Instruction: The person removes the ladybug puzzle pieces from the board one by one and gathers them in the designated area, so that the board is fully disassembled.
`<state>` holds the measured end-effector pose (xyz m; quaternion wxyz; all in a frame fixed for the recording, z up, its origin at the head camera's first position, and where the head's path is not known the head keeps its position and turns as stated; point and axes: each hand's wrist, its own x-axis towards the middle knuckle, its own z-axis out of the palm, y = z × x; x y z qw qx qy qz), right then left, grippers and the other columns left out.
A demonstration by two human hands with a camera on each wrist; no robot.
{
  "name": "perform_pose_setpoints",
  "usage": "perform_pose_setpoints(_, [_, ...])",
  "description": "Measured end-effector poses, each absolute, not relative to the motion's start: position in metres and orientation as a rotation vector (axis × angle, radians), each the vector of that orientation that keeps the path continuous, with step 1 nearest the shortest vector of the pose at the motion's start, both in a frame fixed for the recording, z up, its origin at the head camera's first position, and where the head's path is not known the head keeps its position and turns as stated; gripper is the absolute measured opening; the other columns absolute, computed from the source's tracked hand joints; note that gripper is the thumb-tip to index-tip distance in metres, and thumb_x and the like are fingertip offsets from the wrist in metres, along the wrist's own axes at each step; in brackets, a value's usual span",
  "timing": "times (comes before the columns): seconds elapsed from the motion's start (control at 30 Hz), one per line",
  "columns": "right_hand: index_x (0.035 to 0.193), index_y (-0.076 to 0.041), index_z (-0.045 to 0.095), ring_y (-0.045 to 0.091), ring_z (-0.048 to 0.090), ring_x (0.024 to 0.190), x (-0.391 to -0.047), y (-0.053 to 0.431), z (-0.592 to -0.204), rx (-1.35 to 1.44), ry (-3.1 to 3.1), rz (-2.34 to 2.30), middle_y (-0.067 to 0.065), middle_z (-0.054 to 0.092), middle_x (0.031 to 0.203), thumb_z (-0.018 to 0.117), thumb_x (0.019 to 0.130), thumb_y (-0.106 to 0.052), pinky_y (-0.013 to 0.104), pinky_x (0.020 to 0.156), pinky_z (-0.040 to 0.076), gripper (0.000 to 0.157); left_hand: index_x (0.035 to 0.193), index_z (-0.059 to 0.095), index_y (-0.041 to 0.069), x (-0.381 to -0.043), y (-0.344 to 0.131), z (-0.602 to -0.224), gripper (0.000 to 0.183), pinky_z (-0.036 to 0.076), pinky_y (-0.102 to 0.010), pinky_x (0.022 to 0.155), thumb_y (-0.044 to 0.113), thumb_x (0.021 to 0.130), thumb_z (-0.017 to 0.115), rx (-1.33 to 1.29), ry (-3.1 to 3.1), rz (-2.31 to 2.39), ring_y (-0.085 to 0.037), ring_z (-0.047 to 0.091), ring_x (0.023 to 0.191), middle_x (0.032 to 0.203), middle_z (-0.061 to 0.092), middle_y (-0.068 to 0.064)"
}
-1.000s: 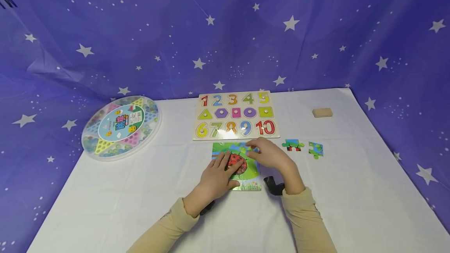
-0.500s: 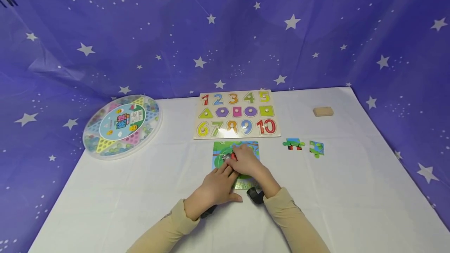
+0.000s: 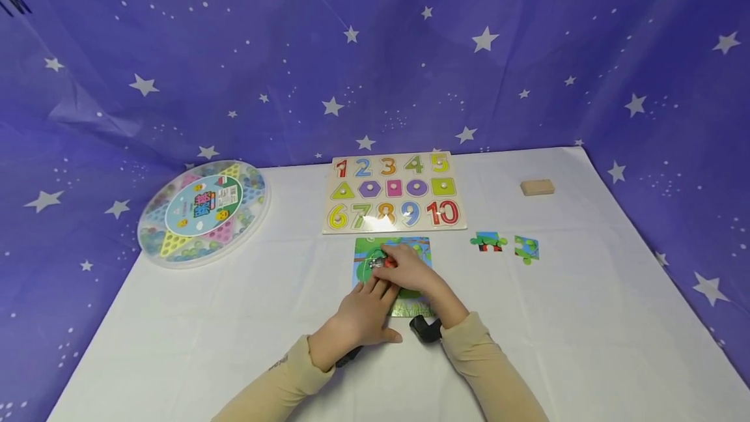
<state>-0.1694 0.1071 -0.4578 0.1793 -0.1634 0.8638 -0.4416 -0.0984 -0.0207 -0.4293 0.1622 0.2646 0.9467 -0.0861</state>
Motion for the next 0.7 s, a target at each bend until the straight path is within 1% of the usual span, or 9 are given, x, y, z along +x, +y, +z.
perform_pose_setpoints(0.07, [0.133, 0.005, 0.039, 0.030, 0.043, 0.105, -0.1698, 0.1068, -0.4583, -0.457, 2.440, -1.280, 0.020, 0.046, 0.121, 0.060, 0.087, -0.023, 0.049, 0.088, 0.036, 0.058, 0.145, 0.022, 0.016, -0.0985, -0.0202, -0.4304, 0.095, 0.030, -0.041, 0.100, 0.069, 0.073, 0.053, 0.758, 2.698, -0.244, -0.026, 0.023, 0.132, 0.147, 0.023, -0.008])
perform_pose_setpoints(0.17, [0.130, 0.007, 0.041, 0.025, 0.048, 0.095, -0.1704, 0.1055, -0.4590, -0.485, 2.464, -1.304, 0.018, 0.049, 0.118, 0.059, 0.088, -0.020, 0.044, 0.083, 0.040, 0.053, 0.145, 0.022, 0.016, -0.0984, -0.0200, -0.4307, 0.095, 0.031, -0.041, 0.099, 0.069, 0.073, 0.053, 0.764, 2.701, -0.251, -0.027, 0.023, 0.132, 0.146, 0.024, -0.008])
perform_pose_setpoints(0.3, [0.129, 0.004, 0.041, 0.022, 0.051, 0.092, -0.1708, 0.1039, -0.4592, -0.496, 2.471, -1.352, 0.016, 0.051, 0.121, 0.060, 0.087, -0.019, 0.041, 0.081, 0.041, 0.051, 0.145, 0.022, 0.017, -0.0989, -0.0203, -0.4300, 0.095, 0.031, -0.040, 0.099, 0.069, 0.073, 0.052, 0.762, 2.706, -0.266, -0.026, 0.022, 0.133, 0.146, 0.024, -0.007])
perform_pose_setpoints(0.37, [0.131, 0.003, 0.038, 0.021, 0.052, 0.091, -0.1710, 0.1036, -0.4597, -0.518, 2.443, -1.393, 0.017, 0.051, 0.123, 0.061, 0.087, -0.017, 0.042, 0.082, 0.040, 0.054, 0.145, 0.022, 0.016, -0.0989, -0.0207, -0.4295, 0.094, 0.031, -0.040, 0.099, 0.069, 0.073, 0.053, 0.763, 2.708, -0.258, -0.026, 0.023, 0.132, 0.146, 0.025, -0.007])
perform_pose_setpoints(0.47, [0.138, 0.000, 0.028, 0.018, 0.052, 0.088, -0.1713, 0.1038, -0.4610, -0.542, 2.409, -1.429, 0.015, 0.052, 0.123, 0.065, 0.084, -0.015, 0.040, 0.082, 0.039, 0.067, 0.145, 0.023, 0.016, -0.0981, -0.0213, -0.4281, 0.094, 0.032, -0.040, 0.099, 0.068, 0.073, 0.055, 0.767, 2.710, -0.239, -0.026, 0.025, 0.132, 0.146, 0.025, -0.007])
perform_pose_setpoints(0.53, [0.142, -0.003, 0.022, 0.017, 0.051, 0.083, -0.1716, 0.1042, -0.4618, -0.550, 2.402, -1.434, 0.012, 0.053, 0.120, 0.067, 0.082, -0.013, 0.038, 0.080, 0.039, 0.076, 0.145, 0.024, 0.015, -0.0973, -0.0218, -0.4274, 0.094, 0.032, -0.040, 0.098, 0.067, 0.073, 0.056, 0.768, 2.711, -0.228, -0.026, 0.026, 0.131, 0.146, 0.026, -0.007])
perform_pose_setpoints(0.6, [0.144, -0.005, 0.019, 0.016, 0.050, 0.080, -0.1720, 0.1042, -0.4624, -0.536, 2.401, -1.431, 0.009, 0.054, 0.112, 0.068, 0.080, -0.012, 0.035, 0.077, 0.040, 0.081, 0.144, 0.024, 0.016, -0.0968, -0.0220, -0.4268, 0.094, 0.032, -0.040, 0.098, 0.067, 0.073, 0.056, 0.767, 2.713, -0.229, -0.025, 0.027, 0.131, 0.145, 0.027, -0.007])
perform_pose_setpoints(0.7, [0.142, -0.001, 0.023, 0.014, 0.049, 0.076, -0.1729, 0.1033, -0.4632, -0.517, 2.411, -1.415, 0.006, 0.054, 0.098, 0.069, 0.080, -0.011, 0.031, 0.073, 0.040, 0.077, 0.144, 0.025, 0.016, -0.0966, -0.0221, -0.4268, 0.093, 0.032, -0.040, 0.098, 0.067, 0.072, 0.056, 0.768, 2.718, -0.242, -0.025, 0.027, 0.131, 0.145, 0.027, -0.007])
